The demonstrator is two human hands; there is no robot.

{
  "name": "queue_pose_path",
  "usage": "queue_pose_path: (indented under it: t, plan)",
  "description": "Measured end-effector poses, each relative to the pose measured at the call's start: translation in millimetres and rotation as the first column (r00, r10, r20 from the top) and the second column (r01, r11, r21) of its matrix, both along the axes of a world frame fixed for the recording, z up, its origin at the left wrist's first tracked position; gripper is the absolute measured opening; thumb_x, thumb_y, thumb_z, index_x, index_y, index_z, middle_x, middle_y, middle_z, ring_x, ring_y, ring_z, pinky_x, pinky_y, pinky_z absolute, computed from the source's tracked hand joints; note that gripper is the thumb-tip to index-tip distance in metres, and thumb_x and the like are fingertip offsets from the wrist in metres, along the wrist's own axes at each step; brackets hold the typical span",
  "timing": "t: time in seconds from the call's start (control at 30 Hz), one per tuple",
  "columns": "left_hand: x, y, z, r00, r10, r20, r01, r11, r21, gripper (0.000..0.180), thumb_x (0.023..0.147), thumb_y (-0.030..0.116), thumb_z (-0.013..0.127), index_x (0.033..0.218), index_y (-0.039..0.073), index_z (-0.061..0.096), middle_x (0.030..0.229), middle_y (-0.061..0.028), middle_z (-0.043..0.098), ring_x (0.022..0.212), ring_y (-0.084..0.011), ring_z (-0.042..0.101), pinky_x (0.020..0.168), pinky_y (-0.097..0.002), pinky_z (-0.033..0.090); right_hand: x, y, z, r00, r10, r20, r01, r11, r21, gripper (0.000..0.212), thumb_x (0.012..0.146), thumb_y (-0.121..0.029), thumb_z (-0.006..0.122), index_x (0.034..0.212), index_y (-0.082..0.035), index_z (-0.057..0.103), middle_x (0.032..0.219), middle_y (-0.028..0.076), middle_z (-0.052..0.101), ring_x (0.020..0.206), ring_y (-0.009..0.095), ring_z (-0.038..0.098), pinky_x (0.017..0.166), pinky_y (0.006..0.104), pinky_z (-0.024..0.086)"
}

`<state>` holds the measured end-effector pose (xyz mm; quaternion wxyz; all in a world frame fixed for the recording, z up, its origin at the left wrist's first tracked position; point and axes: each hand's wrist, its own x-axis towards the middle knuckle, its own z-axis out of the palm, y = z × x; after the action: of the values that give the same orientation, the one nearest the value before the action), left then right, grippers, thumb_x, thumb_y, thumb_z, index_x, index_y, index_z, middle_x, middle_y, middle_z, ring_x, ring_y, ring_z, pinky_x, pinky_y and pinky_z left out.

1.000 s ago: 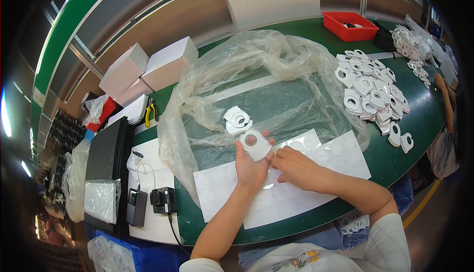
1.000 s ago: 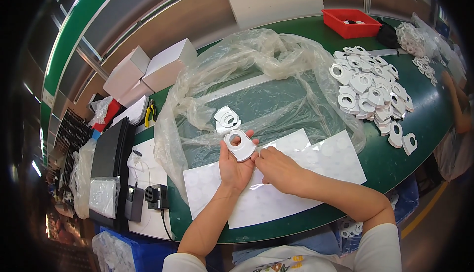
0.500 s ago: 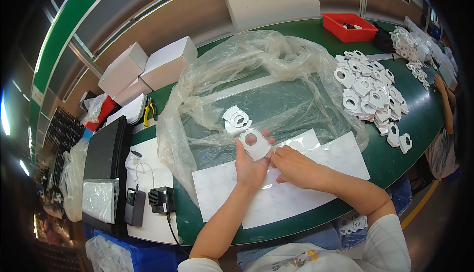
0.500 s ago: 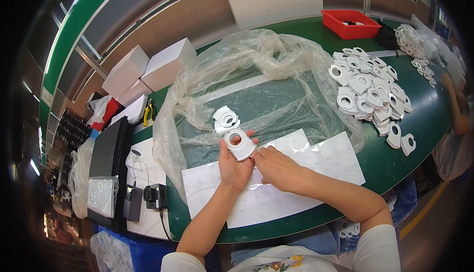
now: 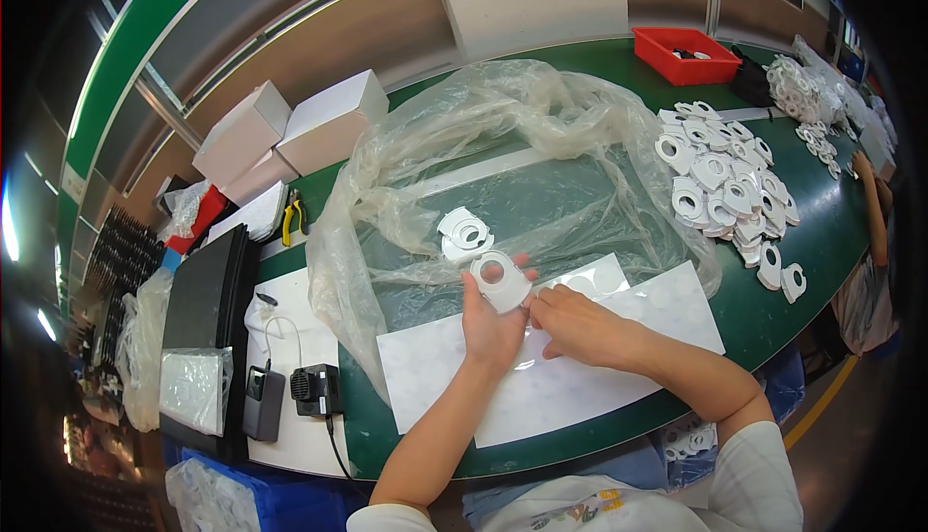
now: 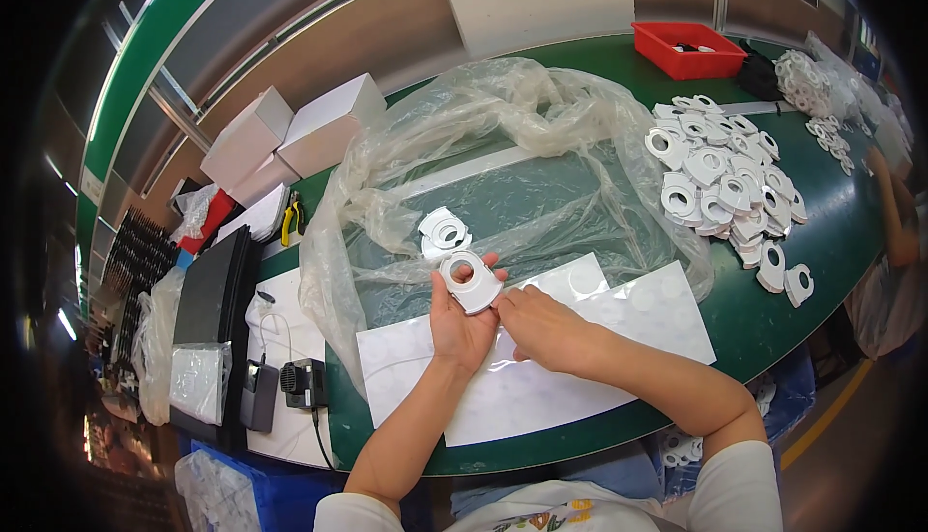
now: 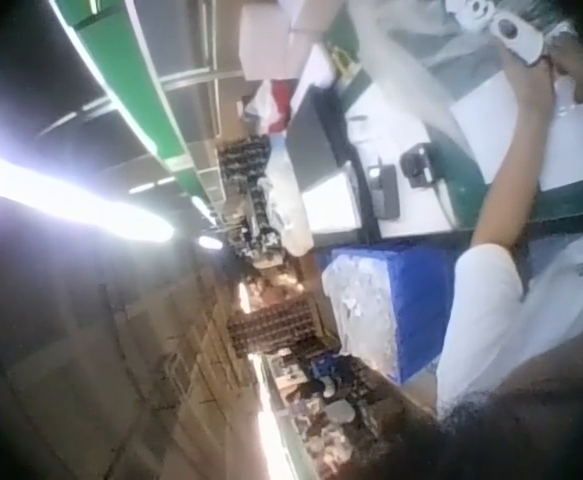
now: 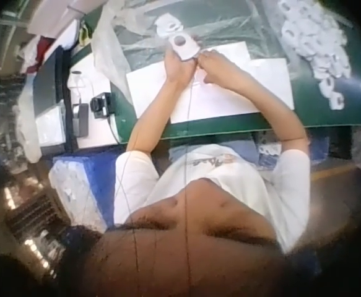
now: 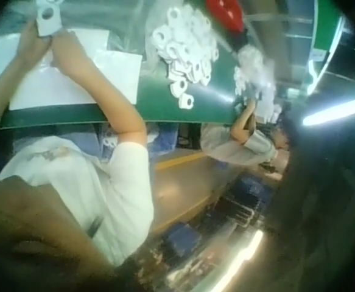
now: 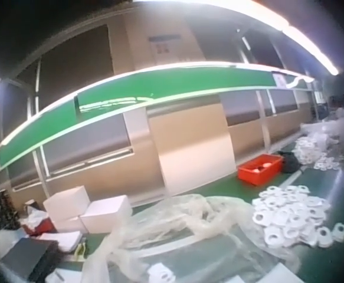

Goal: The person assembles small plastic electronic components by hand, peeling adhesive backing from adhesive sheets and sticking the plastic components together.

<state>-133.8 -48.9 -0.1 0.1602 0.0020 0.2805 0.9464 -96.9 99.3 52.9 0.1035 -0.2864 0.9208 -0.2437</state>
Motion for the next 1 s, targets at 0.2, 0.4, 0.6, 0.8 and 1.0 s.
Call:
queue_pose_path:
  t: [0.2,0.4,0.6,0.8,1.0]
  plan:
    - [1.2,0.0,3.4,0.999,0.040,0.034,-0.041,0.999,0.030,0.048,0.100,0.049,0.022,0.110,0.010,0.047,0.128,-0.0184,0.049,0.107,-0.0318,0.052,0.093,-0.0457,0.043,-3.8,-3.5,8.8,1.000,0.015,-0.017,-0.014,0.999,0.032,0.035,0.065,-0.005,0.078,0.091,0.001,0.055,0.098,0.015,0.058,0.097,0.032,0.053,0.083,0.0386,0.045]
    - [1.3,-1.3,5.4,0.999,0.037,0.009,-0.037,0.999,0.009,0.051,0.100,0.051,0.019,0.124,0.011,0.040,0.130,-0.0166,0.046,0.109,-0.0295,0.049,0.093,-0.0458,0.042,-11.7,-5.0,13.8,0.997,0.067,0.035,-0.069,0.995,0.071,0.035,0.065,-0.004,0.078,0.091,0.000,0.055,0.097,0.015,0.058,0.097,0.032,0.053,0.083,0.0387,0.045]
    - [0.1,-9.9,5.4,0.999,0.032,0.035,-0.032,0.999,0.024,0.048,0.100,0.050,0.022,0.113,0.011,0.046,0.130,-0.0176,0.048,0.108,-0.0308,0.051,0.083,-0.0411,0.045,7.6,-6.5,3.0,0.996,0.026,-0.089,-0.029,0.999,-0.036,0.029,0.068,-0.003,0.073,0.090,-0.001,0.053,0.093,0.014,0.059,0.093,0.032,0.055,0.081,0.0390,0.045]
    - [-0.1,-10.2,7.7,0.997,0.044,0.056,-0.045,0.999,0.008,0.048,0.100,0.050,0.026,0.101,0.010,0.053,0.129,-0.0183,0.050,0.107,-0.0314,0.054,0.072,-0.0365,0.045,46.0,-29.0,6.4,0.977,0.014,-0.214,0.020,0.987,0.156,0.019,0.078,-0.008,0.059,0.094,-0.003,0.050,0.085,0.012,0.059,0.084,0.030,0.058,0.069,0.0391,0.049]
    - [0.5,-1.6,11.6,1.000,-0.029,0.009,0.029,0.997,-0.073,0.056,0.099,0.053,0.020,0.127,0.010,0.042,0.125,-0.0151,0.053,0.101,-0.0265,0.056,0.072,-0.0346,0.044,50.1,-7.5,43.3,0.934,0.326,-0.145,-0.341,0.936,-0.093,0.022,0.082,-0.009,0.062,0.101,-0.003,0.054,0.082,0.009,0.063,0.079,0.020,0.062,0.061,0.0315,0.050]
